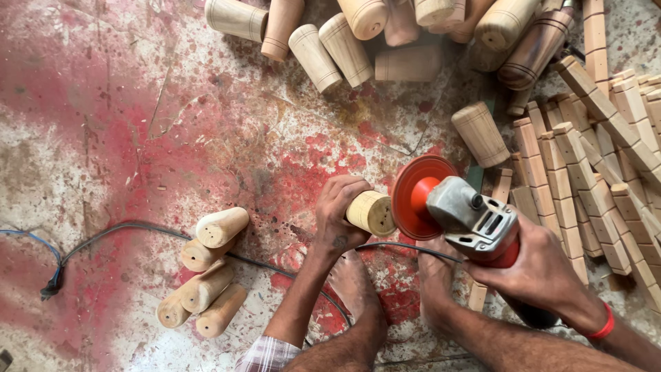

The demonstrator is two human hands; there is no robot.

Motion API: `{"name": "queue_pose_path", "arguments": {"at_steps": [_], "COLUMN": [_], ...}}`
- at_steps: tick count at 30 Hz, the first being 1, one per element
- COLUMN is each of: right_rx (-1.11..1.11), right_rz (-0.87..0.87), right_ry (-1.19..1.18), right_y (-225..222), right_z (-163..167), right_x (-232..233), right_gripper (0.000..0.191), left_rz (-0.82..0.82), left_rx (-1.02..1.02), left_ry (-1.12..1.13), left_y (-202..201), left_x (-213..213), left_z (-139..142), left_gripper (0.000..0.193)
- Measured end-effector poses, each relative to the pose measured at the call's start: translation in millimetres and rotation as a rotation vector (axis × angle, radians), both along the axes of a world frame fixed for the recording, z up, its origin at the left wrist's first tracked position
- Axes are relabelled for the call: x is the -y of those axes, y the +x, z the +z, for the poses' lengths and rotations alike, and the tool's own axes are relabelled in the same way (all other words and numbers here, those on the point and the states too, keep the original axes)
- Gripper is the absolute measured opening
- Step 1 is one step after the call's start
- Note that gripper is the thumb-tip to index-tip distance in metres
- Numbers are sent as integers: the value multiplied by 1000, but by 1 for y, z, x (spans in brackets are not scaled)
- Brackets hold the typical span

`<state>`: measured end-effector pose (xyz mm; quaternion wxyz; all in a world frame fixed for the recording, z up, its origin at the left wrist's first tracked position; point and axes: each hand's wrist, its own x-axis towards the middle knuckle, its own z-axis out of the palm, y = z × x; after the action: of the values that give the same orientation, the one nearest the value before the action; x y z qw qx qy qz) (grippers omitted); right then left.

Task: The person uses an angle grinder with a sanding disc to smooth the ends of small wooden parts. They pick up each part, sand it, and place it aside, repeating the process for multiple items.

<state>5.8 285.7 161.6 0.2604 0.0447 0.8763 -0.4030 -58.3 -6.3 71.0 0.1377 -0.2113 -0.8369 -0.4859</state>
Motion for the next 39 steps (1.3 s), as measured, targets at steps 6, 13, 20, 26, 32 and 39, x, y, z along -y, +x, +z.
{"name": "queue_pose_path", "arguments": {"at_steps": [6,13,20,26,32,39], "right_rx": [-56,-101,-95,-140,-159,-57], "right_rz": [115,26,82,28,90,43], "right_ry": [22,-21,-39,-54,-70,41], "right_y": [3,3,3,2,2,0], "right_z": [-1,2,2,3,2,3], "right_x": [0,-3,-1,-1,0,-2], "right_gripper": [94,89,89,85,90,90], "left_rz": [-9,13,-11,-6,-43,-15], "left_rx": [1,24,5,-26,-10,-2], "left_ry": [-3,-16,6,-22,-18,-28], "left_y": [-4,-4,-11,-15,-11,-13], "left_x": [-2,4,0,6,-1,4], "left_z": [-2,4,7,7,8,7], "left_gripper": [49,47,49,49,46,46]}}
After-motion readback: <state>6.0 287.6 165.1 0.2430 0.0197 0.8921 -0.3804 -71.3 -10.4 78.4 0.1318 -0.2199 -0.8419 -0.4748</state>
